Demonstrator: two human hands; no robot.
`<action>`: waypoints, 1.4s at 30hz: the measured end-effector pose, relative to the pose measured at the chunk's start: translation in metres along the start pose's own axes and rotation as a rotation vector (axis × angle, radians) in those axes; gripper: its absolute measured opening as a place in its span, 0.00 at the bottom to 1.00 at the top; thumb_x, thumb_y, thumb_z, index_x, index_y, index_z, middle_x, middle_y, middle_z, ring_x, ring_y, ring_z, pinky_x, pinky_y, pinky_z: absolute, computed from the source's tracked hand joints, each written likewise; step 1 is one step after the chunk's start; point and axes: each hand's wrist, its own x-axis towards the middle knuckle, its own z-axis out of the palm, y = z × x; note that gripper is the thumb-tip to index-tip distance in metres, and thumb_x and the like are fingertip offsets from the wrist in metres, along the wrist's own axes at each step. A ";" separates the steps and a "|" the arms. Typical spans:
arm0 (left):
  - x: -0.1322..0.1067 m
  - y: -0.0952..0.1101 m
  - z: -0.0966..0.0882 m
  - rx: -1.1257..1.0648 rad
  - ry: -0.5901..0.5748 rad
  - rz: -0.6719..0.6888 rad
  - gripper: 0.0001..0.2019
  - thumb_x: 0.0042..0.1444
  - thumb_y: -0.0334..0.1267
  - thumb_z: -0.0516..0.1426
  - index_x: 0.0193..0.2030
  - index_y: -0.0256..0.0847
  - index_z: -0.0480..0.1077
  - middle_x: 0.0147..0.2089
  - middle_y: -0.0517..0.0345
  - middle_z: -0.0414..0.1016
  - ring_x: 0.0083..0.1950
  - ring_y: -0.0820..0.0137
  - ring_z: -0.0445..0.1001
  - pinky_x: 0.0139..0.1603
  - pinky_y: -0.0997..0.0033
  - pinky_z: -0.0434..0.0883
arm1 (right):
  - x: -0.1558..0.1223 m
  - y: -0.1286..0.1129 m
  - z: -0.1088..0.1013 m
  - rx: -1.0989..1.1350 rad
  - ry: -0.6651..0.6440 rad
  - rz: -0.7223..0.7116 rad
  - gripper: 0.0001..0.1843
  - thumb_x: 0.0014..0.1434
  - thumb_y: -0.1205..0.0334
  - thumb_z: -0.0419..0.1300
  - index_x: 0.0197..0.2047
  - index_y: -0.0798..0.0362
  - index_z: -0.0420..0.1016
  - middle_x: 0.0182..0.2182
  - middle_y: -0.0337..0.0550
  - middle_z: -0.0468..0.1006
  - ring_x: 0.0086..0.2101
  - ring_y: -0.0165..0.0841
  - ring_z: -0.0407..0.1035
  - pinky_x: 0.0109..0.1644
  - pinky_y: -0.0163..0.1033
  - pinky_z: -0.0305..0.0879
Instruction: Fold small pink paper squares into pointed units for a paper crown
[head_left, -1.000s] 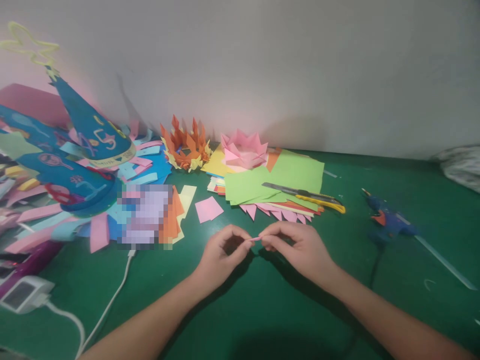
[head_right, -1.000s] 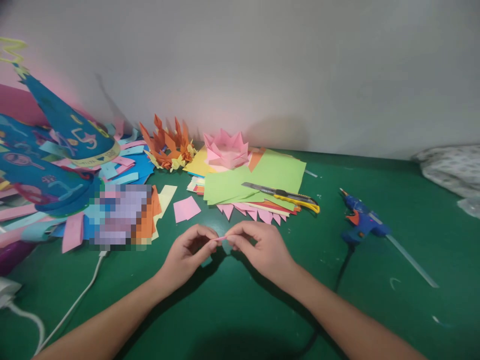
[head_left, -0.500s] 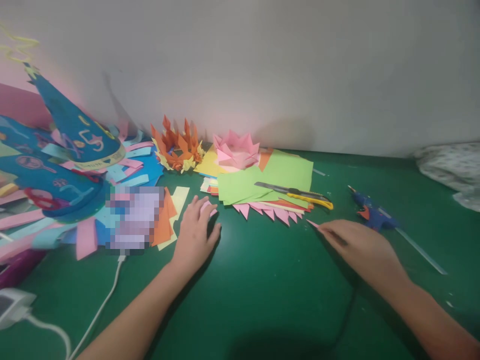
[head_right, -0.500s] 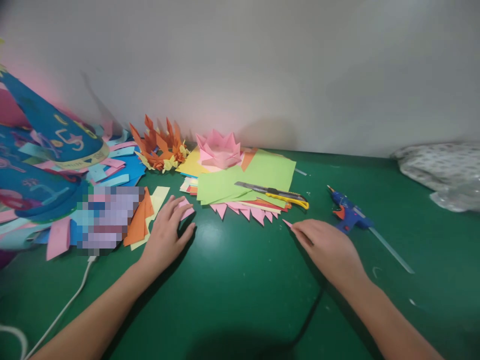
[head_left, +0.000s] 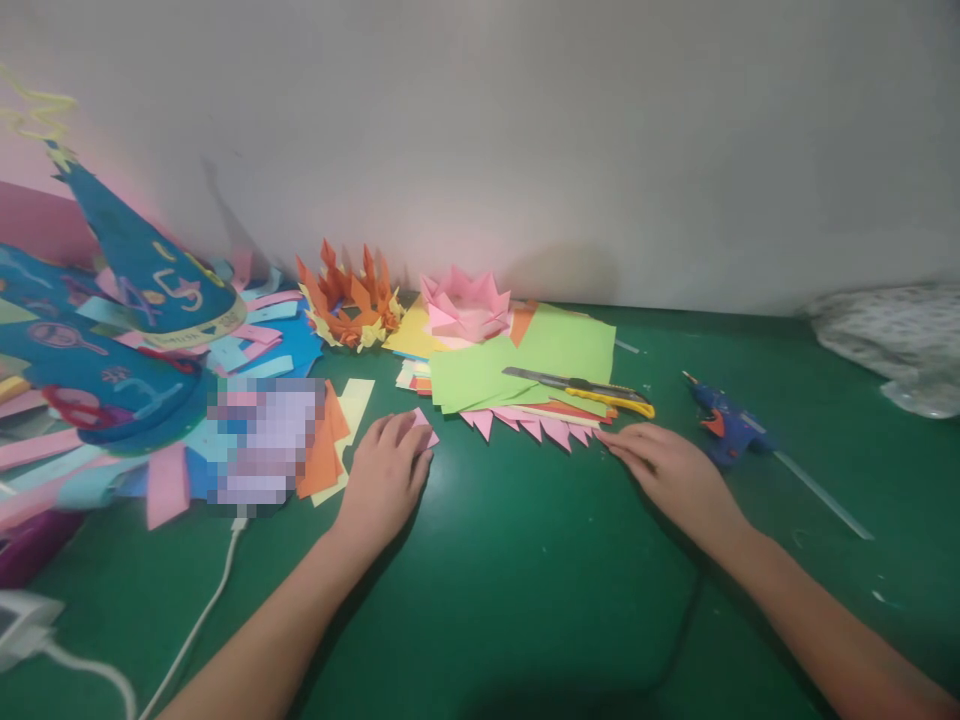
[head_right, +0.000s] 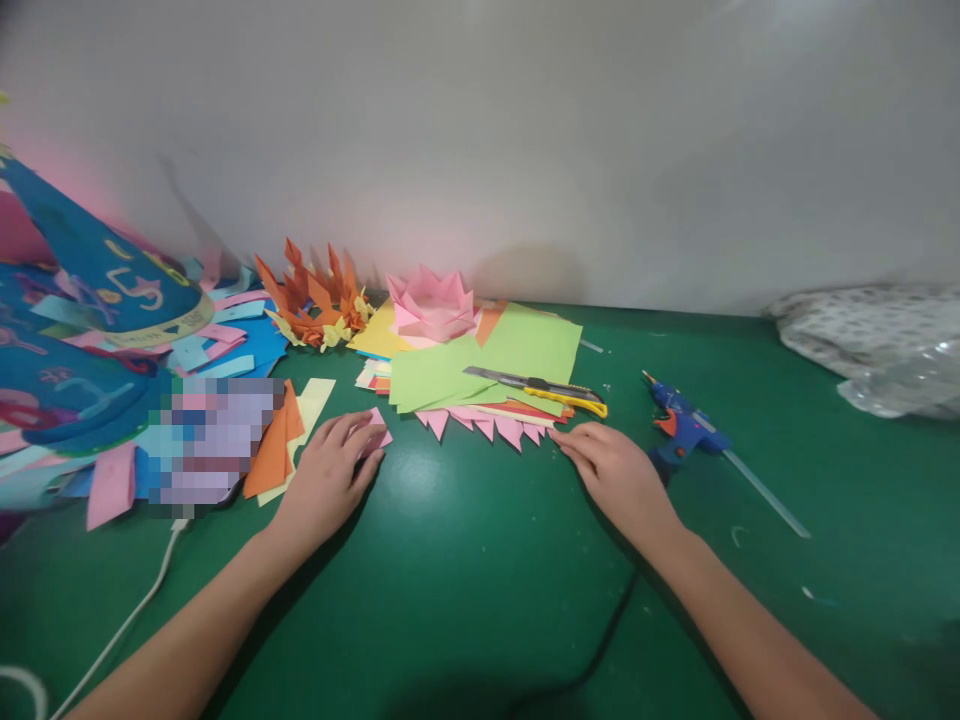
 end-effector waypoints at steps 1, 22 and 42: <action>0.000 0.002 -0.001 -0.009 -0.006 -0.002 0.11 0.61 0.36 0.49 0.47 0.40 0.68 0.53 0.47 0.67 0.53 0.55 0.64 0.53 0.51 0.65 | 0.000 0.000 0.001 0.024 0.022 0.032 0.16 0.63 0.59 0.48 0.39 0.53 0.77 0.36 0.47 0.78 0.37 0.39 0.71 0.39 0.42 0.67; -0.011 0.022 0.002 -0.530 -0.119 0.073 0.28 0.51 0.41 0.62 0.57 0.45 0.59 0.54 0.46 0.65 0.56 0.57 0.65 0.56 0.53 0.64 | 0.024 -0.112 0.017 0.305 -0.237 -0.467 0.21 0.61 0.58 0.56 0.57 0.52 0.66 0.53 0.46 0.71 0.49 0.41 0.65 0.53 0.48 0.63; 0.000 0.010 -0.007 -0.248 -0.052 0.122 0.12 0.60 0.29 0.46 0.45 0.39 0.68 0.49 0.48 0.70 0.51 0.62 0.67 0.53 0.54 0.64 | 0.013 -0.105 0.028 0.527 0.035 -0.409 0.10 0.63 0.68 0.53 0.44 0.51 0.74 0.40 0.40 0.80 0.41 0.31 0.74 0.44 0.35 0.68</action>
